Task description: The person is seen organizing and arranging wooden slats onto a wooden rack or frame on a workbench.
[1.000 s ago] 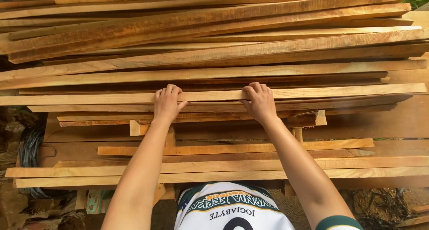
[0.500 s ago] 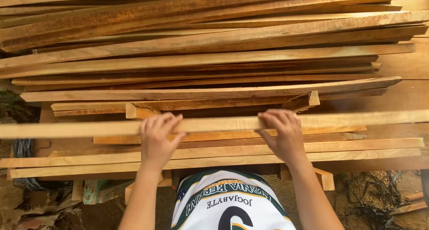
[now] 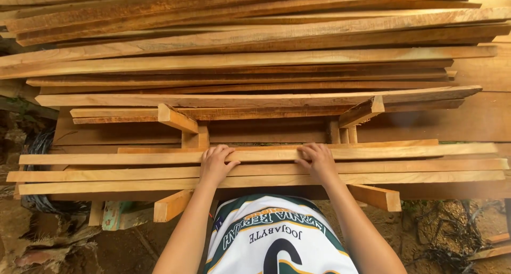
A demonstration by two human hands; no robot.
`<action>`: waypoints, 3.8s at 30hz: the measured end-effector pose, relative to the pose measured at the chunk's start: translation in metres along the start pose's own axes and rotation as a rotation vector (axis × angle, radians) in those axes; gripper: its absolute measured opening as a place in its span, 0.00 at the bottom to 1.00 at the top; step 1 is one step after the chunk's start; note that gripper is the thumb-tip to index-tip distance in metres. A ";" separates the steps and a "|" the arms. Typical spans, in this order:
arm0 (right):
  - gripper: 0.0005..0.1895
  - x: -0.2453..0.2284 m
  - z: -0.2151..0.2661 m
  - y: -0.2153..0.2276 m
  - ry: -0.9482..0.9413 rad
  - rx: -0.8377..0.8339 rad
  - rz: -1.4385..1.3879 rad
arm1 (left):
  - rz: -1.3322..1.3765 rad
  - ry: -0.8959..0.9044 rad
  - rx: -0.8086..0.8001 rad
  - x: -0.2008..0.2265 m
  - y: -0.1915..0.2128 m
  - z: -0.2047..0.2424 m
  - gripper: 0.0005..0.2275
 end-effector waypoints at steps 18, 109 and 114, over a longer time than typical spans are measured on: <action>0.20 -0.026 -0.007 0.009 -0.048 -0.176 0.023 | -0.204 0.034 -0.253 0.005 -0.018 -0.003 0.30; 0.41 -0.054 -0.052 -0.033 -0.112 -0.510 0.090 | -0.549 -0.118 -0.135 0.021 -0.081 0.042 0.54; 0.42 -0.051 -0.053 -0.037 -0.138 -0.553 0.105 | -0.533 -0.104 -0.064 0.015 -0.081 0.035 0.54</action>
Point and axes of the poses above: each hand's wrist, its own z-axis away from the middle knuckle, its own y-axis out of the back of the hand, x = y × z, the point moved 9 cm from there along -z, towards the middle knuckle, and after that the axes turned 6 degrees about y, right-handed, at the moved point
